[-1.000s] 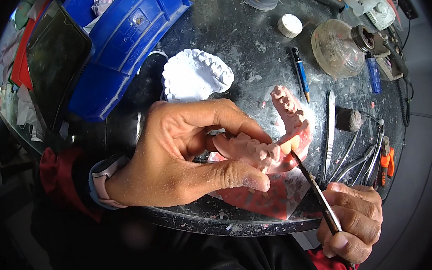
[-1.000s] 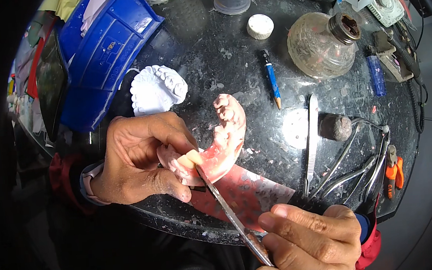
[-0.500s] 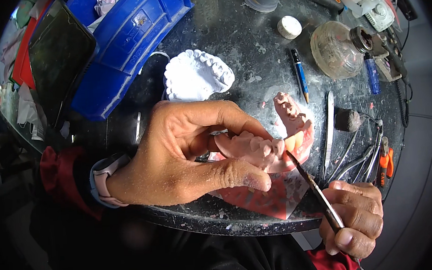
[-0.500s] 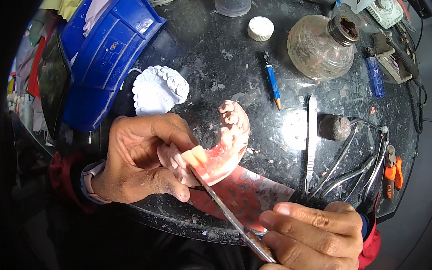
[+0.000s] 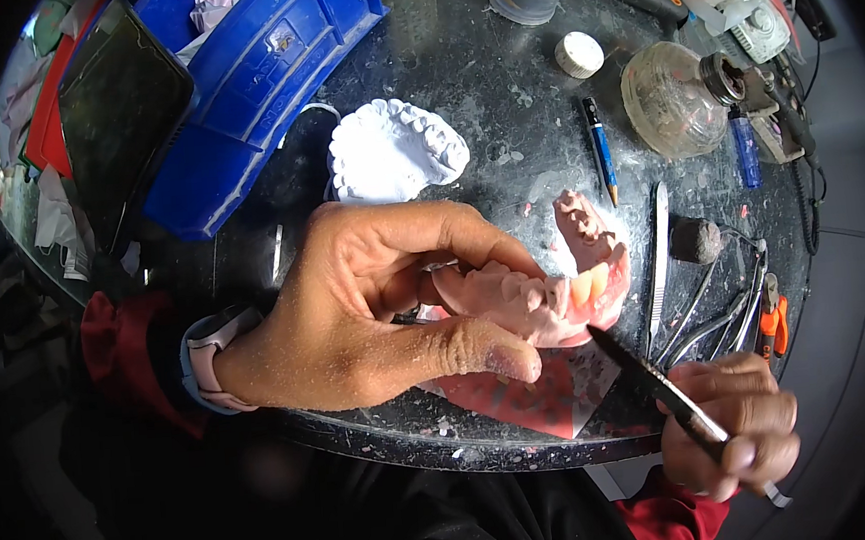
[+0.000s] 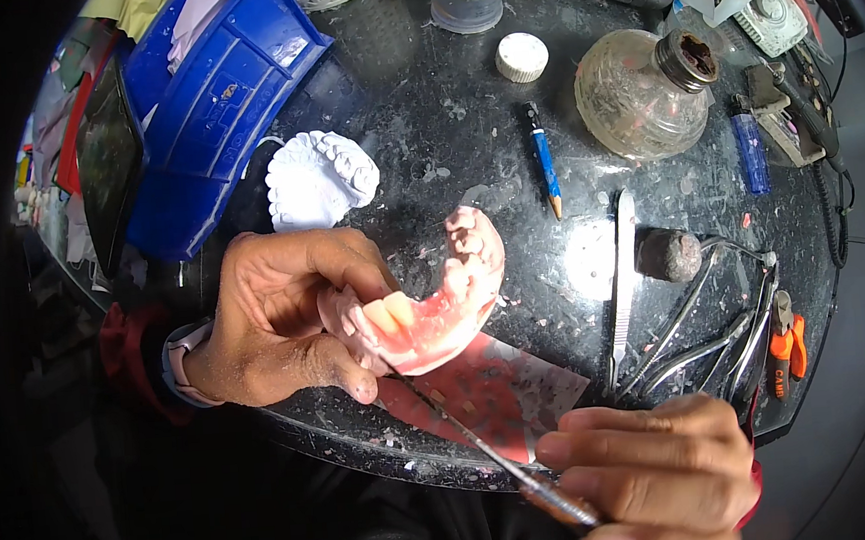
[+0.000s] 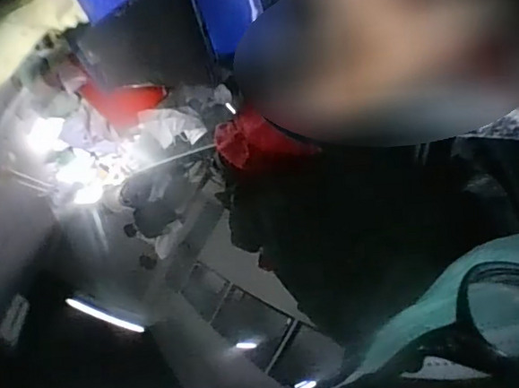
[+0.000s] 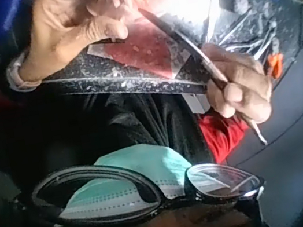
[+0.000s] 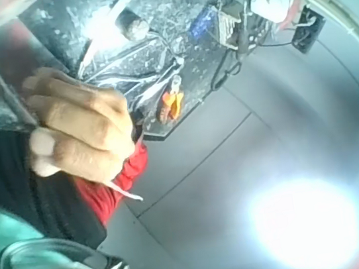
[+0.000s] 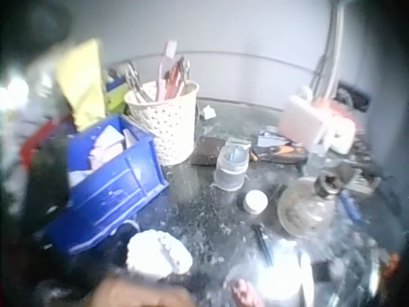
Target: The person grinds a prosthetic tooth using a rotary tool, then fits artificial teeth onto a dental cast and shapes the wax base using a hand tool.
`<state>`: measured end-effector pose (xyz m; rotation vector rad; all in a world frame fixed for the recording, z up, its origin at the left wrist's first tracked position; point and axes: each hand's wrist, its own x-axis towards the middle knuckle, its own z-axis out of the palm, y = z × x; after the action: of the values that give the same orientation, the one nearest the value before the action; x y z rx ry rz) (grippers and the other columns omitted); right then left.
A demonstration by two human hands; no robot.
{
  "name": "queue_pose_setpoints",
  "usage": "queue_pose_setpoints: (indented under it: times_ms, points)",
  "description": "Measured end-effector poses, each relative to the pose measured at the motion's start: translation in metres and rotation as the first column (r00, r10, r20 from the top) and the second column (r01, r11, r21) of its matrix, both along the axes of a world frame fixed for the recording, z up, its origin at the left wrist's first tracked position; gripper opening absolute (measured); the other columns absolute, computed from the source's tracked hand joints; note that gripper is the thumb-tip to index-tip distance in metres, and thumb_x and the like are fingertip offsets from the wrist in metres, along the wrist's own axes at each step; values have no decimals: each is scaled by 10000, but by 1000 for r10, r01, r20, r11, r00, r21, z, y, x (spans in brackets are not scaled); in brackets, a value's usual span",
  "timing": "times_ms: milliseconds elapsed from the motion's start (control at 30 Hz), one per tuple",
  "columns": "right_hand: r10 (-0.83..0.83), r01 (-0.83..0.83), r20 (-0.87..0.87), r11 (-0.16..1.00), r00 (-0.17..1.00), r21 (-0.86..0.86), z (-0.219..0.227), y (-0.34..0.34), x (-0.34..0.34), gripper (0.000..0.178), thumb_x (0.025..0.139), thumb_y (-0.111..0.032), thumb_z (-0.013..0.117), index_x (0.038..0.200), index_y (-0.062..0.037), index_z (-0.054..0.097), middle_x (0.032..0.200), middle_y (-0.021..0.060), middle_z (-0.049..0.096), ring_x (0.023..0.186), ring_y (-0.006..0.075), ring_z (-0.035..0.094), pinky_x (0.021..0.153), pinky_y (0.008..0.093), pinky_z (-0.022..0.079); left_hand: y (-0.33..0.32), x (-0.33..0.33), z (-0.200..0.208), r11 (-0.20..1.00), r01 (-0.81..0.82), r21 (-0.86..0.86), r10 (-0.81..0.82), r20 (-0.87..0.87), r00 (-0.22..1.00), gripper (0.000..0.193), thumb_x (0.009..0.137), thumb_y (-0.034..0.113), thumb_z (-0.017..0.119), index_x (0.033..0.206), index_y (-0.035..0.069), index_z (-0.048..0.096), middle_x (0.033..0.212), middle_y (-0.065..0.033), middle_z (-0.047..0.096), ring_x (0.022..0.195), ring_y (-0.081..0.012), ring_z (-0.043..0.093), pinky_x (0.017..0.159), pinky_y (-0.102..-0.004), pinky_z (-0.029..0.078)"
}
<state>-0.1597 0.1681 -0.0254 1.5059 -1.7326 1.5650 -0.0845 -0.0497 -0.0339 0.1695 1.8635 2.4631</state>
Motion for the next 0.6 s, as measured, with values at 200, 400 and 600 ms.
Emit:
queue_pose_setpoints:
  times_ms: [200,400,600]
  points:
    - [167,-152,310,986,936,-73,1,-5,-9,287,869,-324,446,900,-42,404,651,82,446,337,120,451,292,180,390,2,1,6,984,12,176,-37,144,989,367,651,16,723,945,-77,523,857,-141,549,735,-125,552,631,-220,451]
    - [201,-164,465,979,862,-119,5,3,-8,228,808,-152,577,870,-8,412,681,132,547,591,228,619,512,259,550,4,1,4,977,15,215,-42,119,992,364,655,21,721,943,-81,523,867,-147,551,743,-127,553,628,-218,454]
    - [113,-102,410,994,905,-48,6,4,-10,213,817,-147,558,875,-17,400,654,115,539,532,201,609,465,227,535,4,2,9,961,-17,274,-38,193,981,342,676,28,705,936,-92,517,861,-155,553,718,-132,565,603,-218,473]
